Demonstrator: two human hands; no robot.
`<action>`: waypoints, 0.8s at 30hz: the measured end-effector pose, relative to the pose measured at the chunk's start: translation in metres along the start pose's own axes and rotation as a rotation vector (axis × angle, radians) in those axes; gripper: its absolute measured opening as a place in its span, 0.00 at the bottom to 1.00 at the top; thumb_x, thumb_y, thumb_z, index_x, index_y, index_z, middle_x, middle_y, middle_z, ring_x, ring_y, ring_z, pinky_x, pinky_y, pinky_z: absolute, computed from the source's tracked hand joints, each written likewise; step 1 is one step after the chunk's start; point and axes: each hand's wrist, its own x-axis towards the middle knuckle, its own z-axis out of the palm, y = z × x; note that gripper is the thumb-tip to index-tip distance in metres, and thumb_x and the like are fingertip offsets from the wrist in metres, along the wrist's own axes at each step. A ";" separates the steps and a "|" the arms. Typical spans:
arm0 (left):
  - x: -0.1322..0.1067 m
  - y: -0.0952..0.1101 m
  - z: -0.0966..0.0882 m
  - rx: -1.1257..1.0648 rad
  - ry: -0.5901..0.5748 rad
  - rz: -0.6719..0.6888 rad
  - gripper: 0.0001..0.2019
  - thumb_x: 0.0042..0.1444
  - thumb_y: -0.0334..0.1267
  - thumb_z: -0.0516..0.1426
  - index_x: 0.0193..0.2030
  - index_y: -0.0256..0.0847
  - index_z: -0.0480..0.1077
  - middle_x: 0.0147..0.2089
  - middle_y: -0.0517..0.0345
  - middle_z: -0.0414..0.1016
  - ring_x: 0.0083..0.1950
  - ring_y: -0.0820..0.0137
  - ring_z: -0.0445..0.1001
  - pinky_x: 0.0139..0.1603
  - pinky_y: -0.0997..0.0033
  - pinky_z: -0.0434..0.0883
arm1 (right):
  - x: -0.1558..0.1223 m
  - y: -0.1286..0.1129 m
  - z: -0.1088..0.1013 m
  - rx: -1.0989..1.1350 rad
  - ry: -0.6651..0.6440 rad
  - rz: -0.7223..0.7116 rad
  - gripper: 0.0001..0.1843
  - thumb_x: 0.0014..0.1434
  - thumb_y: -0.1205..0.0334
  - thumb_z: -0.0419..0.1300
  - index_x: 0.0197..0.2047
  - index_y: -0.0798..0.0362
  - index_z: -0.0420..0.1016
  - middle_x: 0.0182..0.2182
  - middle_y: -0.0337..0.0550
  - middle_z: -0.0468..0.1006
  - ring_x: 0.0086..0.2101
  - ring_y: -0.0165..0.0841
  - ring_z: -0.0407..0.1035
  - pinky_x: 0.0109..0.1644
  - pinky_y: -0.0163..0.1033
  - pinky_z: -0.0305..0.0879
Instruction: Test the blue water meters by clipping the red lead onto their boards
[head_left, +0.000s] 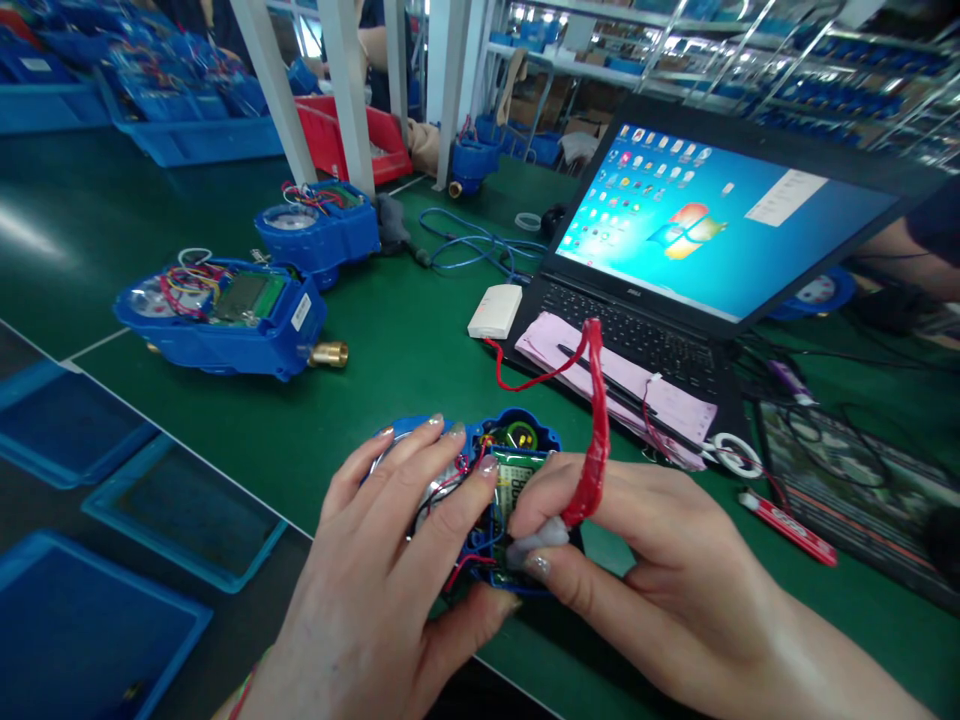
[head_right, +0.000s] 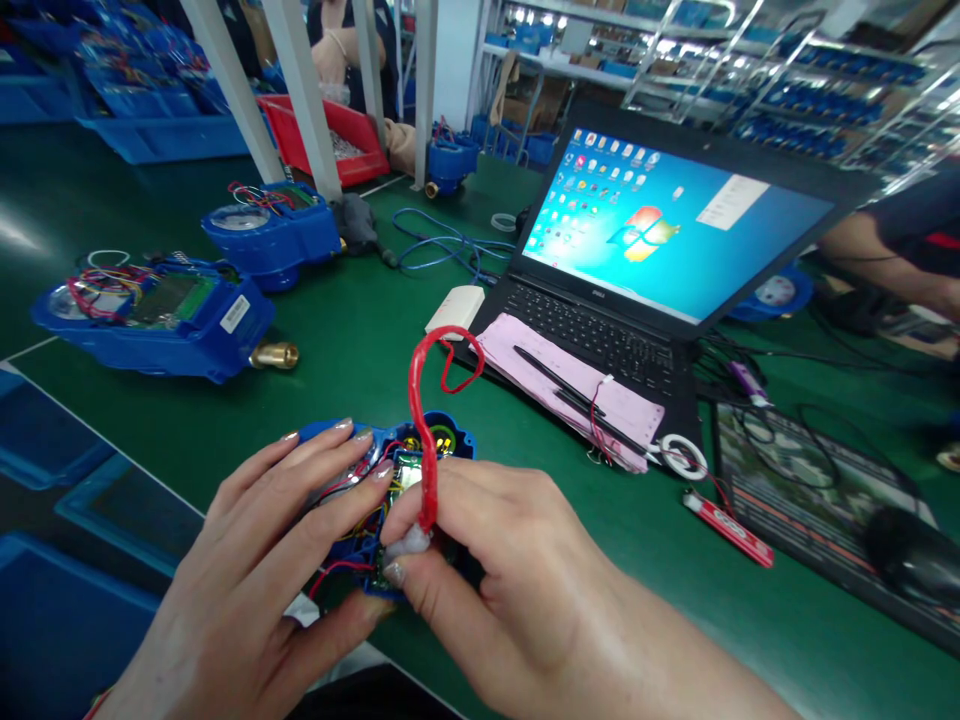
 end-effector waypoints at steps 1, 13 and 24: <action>0.000 0.000 0.000 0.000 -0.001 0.003 0.21 0.58 0.37 0.56 0.58 0.35 0.60 0.63 0.47 0.58 0.66 0.57 0.53 0.65 0.52 0.51 | 0.000 0.000 0.000 -0.002 0.001 -0.001 0.07 0.58 0.75 0.55 0.38 0.54 0.67 0.30 0.36 0.74 0.29 0.26 0.68 0.34 0.29 0.64; 0.000 0.000 0.000 0.011 0.001 0.012 0.22 0.58 0.37 0.56 0.58 0.35 0.60 0.63 0.48 0.57 0.66 0.58 0.53 0.65 0.54 0.50 | -0.002 0.000 0.001 -0.010 0.004 -0.006 0.07 0.58 0.75 0.55 0.38 0.54 0.67 0.31 0.35 0.73 0.32 0.24 0.68 0.38 0.27 0.63; 0.000 -0.002 -0.001 0.023 -0.015 0.011 0.21 0.59 0.38 0.56 0.58 0.36 0.60 0.62 0.49 0.58 0.66 0.59 0.53 0.65 0.54 0.50 | -0.003 0.003 0.002 -0.033 -0.019 -0.003 0.06 0.60 0.74 0.54 0.38 0.54 0.65 0.32 0.36 0.71 0.33 0.25 0.66 0.38 0.28 0.62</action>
